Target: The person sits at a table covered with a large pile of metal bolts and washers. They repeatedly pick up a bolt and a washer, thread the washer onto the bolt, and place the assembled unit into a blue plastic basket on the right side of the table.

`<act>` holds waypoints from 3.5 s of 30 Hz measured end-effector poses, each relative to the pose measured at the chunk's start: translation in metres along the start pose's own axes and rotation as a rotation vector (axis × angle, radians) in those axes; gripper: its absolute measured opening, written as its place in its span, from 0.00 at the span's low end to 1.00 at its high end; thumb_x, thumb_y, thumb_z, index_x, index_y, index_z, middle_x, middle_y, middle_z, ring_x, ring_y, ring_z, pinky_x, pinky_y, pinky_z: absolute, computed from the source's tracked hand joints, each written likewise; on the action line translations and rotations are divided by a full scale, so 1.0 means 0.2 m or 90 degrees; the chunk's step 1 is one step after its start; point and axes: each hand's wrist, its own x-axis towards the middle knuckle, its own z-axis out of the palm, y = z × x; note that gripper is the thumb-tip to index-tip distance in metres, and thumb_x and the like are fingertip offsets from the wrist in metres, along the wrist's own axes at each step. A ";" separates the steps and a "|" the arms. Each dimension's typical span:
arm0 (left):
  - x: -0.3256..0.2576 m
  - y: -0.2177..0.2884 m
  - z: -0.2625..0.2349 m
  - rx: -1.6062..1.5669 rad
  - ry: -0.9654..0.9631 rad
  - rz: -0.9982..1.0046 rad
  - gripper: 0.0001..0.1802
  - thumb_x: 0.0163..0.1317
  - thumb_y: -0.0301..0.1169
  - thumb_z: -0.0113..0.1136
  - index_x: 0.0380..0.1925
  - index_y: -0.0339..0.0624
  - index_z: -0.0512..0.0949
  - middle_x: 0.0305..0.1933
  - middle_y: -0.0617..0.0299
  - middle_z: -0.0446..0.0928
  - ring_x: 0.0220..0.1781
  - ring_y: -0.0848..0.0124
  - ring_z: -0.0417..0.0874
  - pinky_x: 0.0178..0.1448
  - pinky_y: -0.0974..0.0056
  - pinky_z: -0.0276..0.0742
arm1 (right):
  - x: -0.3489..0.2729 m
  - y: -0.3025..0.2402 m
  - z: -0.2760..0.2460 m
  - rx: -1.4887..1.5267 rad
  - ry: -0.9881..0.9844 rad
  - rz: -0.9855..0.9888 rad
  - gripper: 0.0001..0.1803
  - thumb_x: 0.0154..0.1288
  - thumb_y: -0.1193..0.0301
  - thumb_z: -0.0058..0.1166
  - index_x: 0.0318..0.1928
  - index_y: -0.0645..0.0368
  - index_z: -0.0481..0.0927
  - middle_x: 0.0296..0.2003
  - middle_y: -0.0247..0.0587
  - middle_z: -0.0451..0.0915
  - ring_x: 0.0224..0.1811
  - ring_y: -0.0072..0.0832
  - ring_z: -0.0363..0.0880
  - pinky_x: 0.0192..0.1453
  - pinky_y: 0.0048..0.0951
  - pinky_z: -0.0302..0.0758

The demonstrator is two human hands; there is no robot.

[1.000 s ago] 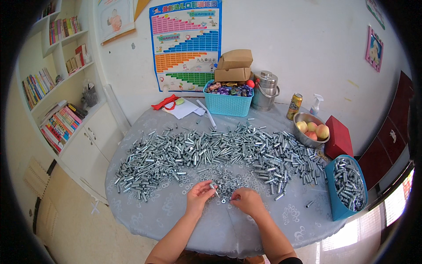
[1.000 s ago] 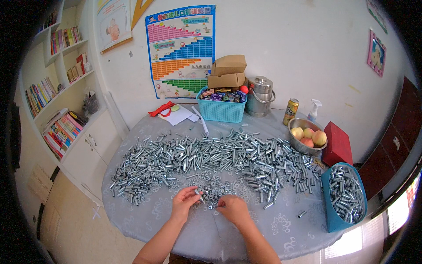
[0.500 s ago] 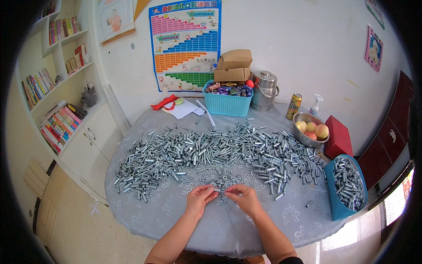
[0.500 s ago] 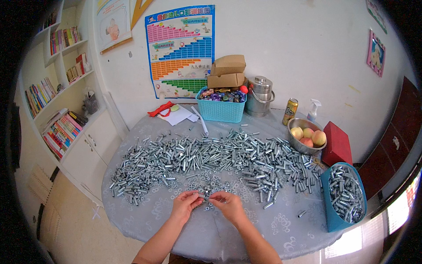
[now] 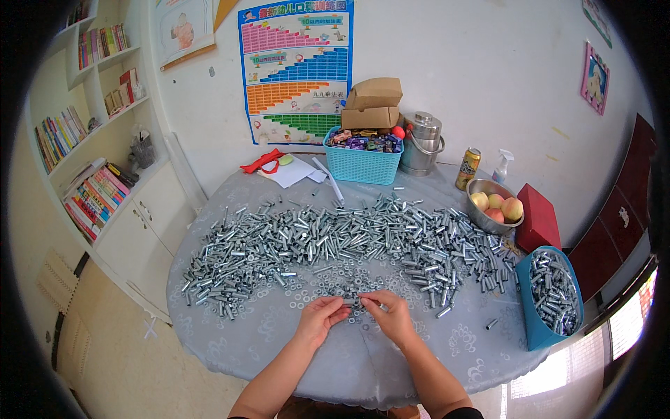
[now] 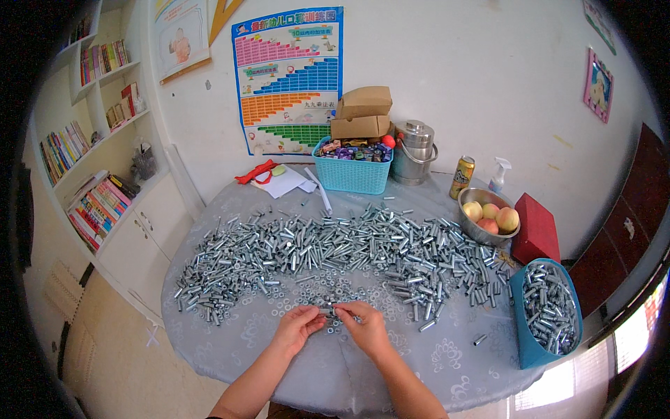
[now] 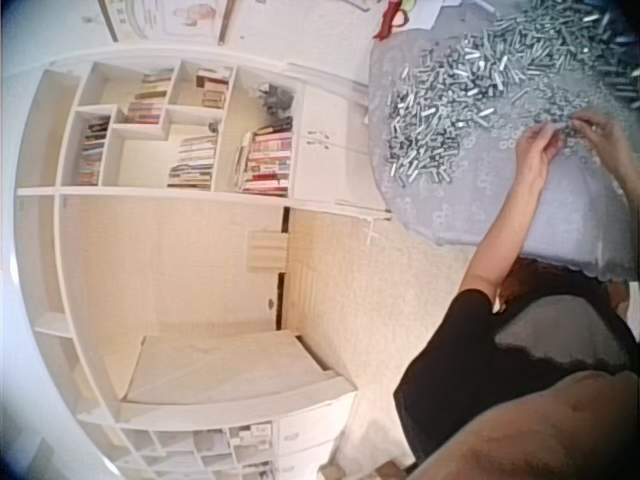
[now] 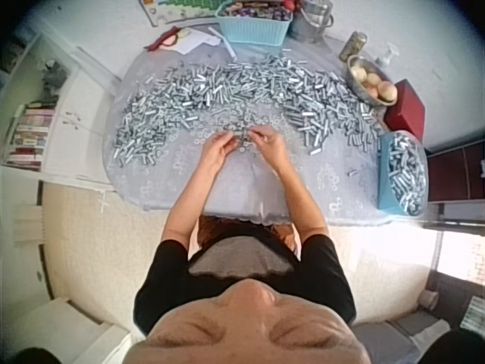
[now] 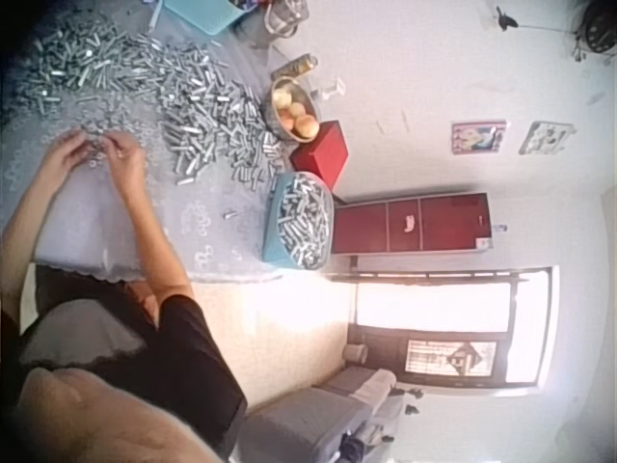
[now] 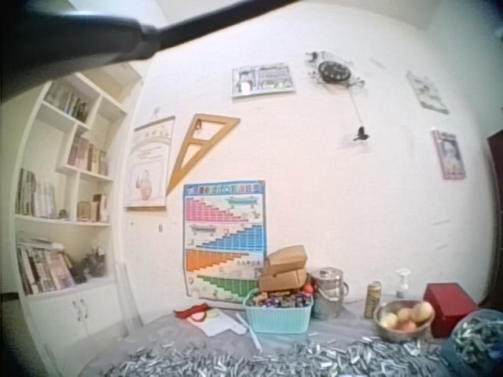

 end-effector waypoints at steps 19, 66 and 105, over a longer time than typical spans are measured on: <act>0.02 -0.02 -0.02 -0.025 -0.010 -0.034 0.07 0.58 0.26 0.56 0.35 0.33 0.74 0.36 0.51 0.78 0.36 0.65 0.82 0.40 0.68 0.80 | -0.01 0.03 0.02 0.009 -0.002 0.011 0.08 0.58 0.73 0.55 0.38 0.61 0.81 0.29 0.42 0.79 0.29 0.28 0.77 0.34 0.25 0.72; -0.01 0.01 0.00 0.052 -0.040 -0.055 0.09 0.57 0.27 0.58 0.35 0.33 0.76 0.35 0.49 0.79 0.26 0.73 0.80 0.33 0.71 0.80 | 0.01 0.12 -0.03 0.119 -0.049 0.125 0.10 0.62 0.72 0.53 0.42 0.63 0.79 0.31 0.33 0.79 0.32 0.15 0.73 0.38 0.16 0.70; 0.00 0.00 -0.02 0.024 -0.011 -0.006 0.08 0.56 0.25 0.58 0.35 0.33 0.77 0.34 0.50 0.79 0.28 0.72 0.81 0.34 0.70 0.80 | 0.02 0.00 -0.02 0.041 -0.001 -0.022 0.08 0.50 0.77 0.61 0.34 0.62 0.80 0.32 0.36 0.79 0.31 0.20 0.75 0.36 0.21 0.72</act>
